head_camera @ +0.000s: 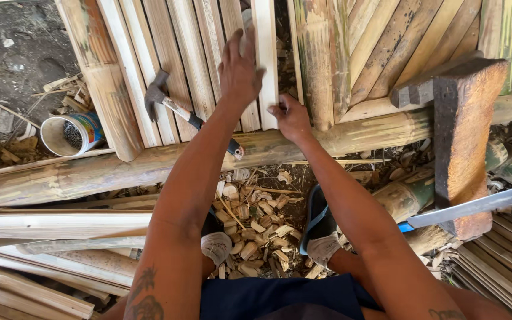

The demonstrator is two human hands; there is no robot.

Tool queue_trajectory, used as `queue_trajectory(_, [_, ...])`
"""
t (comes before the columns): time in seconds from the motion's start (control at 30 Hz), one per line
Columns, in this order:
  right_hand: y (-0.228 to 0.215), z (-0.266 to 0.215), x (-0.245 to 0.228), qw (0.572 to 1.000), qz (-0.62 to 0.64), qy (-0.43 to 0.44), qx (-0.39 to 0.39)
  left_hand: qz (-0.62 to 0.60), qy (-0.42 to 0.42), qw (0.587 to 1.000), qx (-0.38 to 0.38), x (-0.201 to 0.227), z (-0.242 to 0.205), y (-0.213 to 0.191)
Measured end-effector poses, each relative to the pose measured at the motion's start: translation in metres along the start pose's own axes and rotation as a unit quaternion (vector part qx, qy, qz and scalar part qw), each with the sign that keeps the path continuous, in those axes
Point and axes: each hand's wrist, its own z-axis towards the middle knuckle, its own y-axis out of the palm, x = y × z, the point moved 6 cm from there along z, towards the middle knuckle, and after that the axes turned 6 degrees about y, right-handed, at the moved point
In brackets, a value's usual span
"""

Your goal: The person assembles bamboo strips into a panel by placing each strip into a frame, sawing off excess length, and hammering nails to secure them. The person repeats this process for multiple strips, aligning them side by side within the frame.

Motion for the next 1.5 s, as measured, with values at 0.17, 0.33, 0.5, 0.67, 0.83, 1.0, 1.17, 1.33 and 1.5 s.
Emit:
queue_trajectory(0.17, [0.001, 0.003, 0.012, 1.000, -0.007, -0.014, 0.006, 0.104, 0.083, 0.973, -0.190, 0.006, -0.044, -0.002])
queue_trajectory(0.33, [0.006, 0.007, 0.017, 1.000, 0.002, 0.018, -0.016, 0.085, 0.089, 0.972, -0.202, 0.005, -0.047, -0.006])
queue_trajectory(0.5, [0.007, 0.008, 0.018, 0.999, 0.018, 0.027, -0.020, 0.090, 0.082, 0.966, -0.229, -0.001, -0.044, 0.005])
queue_trajectory(0.67, [0.005, 0.004, 0.016, 0.999, 0.023, 0.025, -0.022, 0.063, 0.083, 0.972, -0.212, -0.003, -0.046, 0.006])
queue_trajectory(0.83, [0.004, 0.005, 0.011, 0.999, -0.002, 0.044, -0.021, 0.052, 0.086, 0.975, -0.200, -0.003, -0.046, 0.003])
queue_trajectory(1.0, [0.002, 0.005, 0.013, 0.997, 0.021, 0.070, -0.020, 0.026, 0.090, 0.975, -0.203, -0.008, -0.045, 0.004])
queue_trajectory(1.17, [-0.009, -0.020, -0.025, 0.983, 0.001, -0.110, 0.145, -0.155, 0.097, 0.983, -0.022, -0.044, -0.058, -0.041])
queue_trajectory(1.33, [0.068, -0.058, -0.100, 0.956, -0.153, -0.223, 0.113, -0.065, 0.086, 0.976, 0.189, -0.149, -0.132, -0.141])
queue_trajectory(1.5, [0.136, -0.070, -0.147, 0.964, -0.255, -0.075, -0.031, 0.008, -0.178, 0.960, 0.215, -0.284, -0.212, -0.207])
